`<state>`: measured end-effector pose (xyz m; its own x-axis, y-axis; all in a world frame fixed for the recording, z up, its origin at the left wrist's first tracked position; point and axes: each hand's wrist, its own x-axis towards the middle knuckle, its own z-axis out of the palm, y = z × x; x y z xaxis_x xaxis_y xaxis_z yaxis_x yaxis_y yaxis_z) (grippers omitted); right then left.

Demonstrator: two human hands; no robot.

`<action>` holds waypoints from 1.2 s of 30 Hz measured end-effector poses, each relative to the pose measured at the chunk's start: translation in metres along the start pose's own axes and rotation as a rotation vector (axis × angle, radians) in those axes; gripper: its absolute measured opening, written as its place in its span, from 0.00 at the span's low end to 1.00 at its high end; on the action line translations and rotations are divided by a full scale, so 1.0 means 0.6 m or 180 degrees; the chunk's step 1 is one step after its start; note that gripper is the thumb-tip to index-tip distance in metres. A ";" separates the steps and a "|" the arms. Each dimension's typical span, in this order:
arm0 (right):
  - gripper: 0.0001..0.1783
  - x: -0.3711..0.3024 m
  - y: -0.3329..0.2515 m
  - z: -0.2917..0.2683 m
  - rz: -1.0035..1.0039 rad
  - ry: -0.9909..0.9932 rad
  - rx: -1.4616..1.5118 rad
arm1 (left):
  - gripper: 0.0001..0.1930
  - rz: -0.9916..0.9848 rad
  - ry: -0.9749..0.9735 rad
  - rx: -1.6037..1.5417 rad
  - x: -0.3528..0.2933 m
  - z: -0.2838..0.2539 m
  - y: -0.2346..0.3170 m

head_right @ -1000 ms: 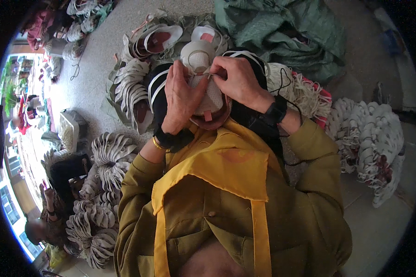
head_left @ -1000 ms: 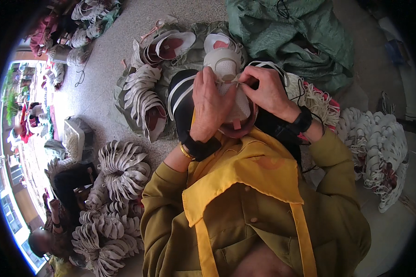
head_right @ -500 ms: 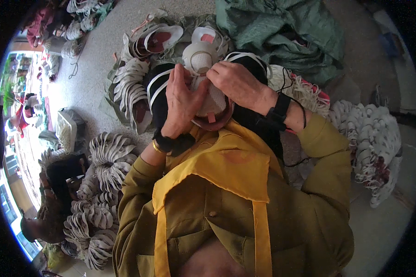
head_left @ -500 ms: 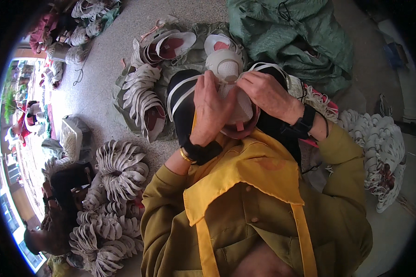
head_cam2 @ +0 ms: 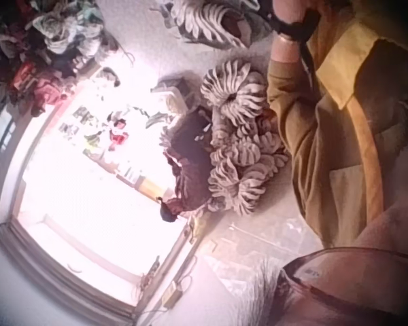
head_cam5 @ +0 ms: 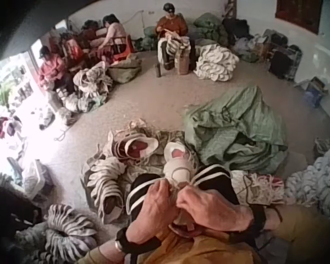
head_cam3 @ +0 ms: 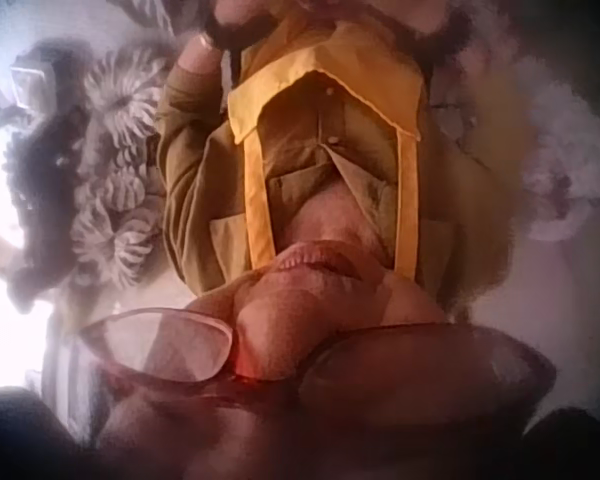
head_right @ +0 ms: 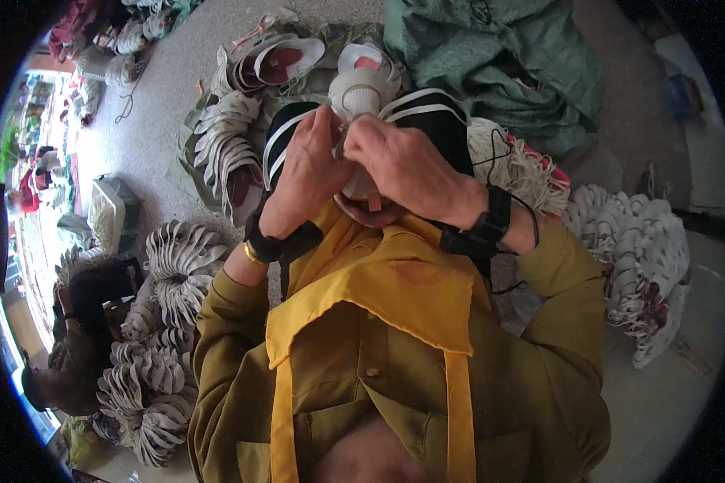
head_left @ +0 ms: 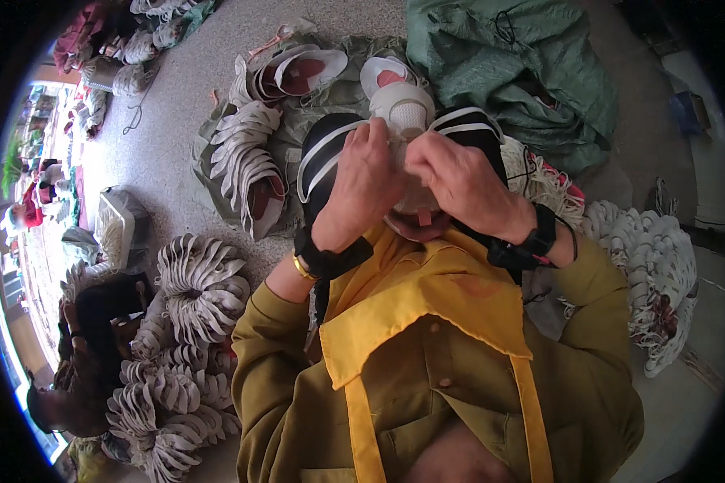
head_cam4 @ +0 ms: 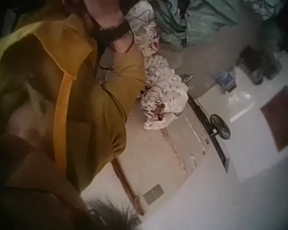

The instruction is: Lacing a white and pink shoe.

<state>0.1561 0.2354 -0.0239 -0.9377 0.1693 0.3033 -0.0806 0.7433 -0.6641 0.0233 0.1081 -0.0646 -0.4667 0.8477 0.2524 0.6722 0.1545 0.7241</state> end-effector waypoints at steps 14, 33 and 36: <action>0.05 0.014 0.035 0.057 0.0674 0.0179 -0.0844 | 0.14 0.0114 0.0160 0.0015 -0.006 0.021 -0.027; 0.05 0.005 0.039 0.074 0.0511 0.0398 -0.0916 | 0.09 0.0041 0.0319 -0.0333 0.000 0.017 -0.019; 0.04 0.004 0.039 0.076 0.0427 0.0468 -0.0899 | 0.09 0.0035 0.0409 -0.0306 0.001 0.017 -0.022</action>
<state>0.1364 0.2238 -0.0698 -0.8733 0.3537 0.3350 0.1560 0.8545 -0.4955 0.0199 0.1118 -0.0808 -0.5334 0.7762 0.3360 0.6223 0.0910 0.7775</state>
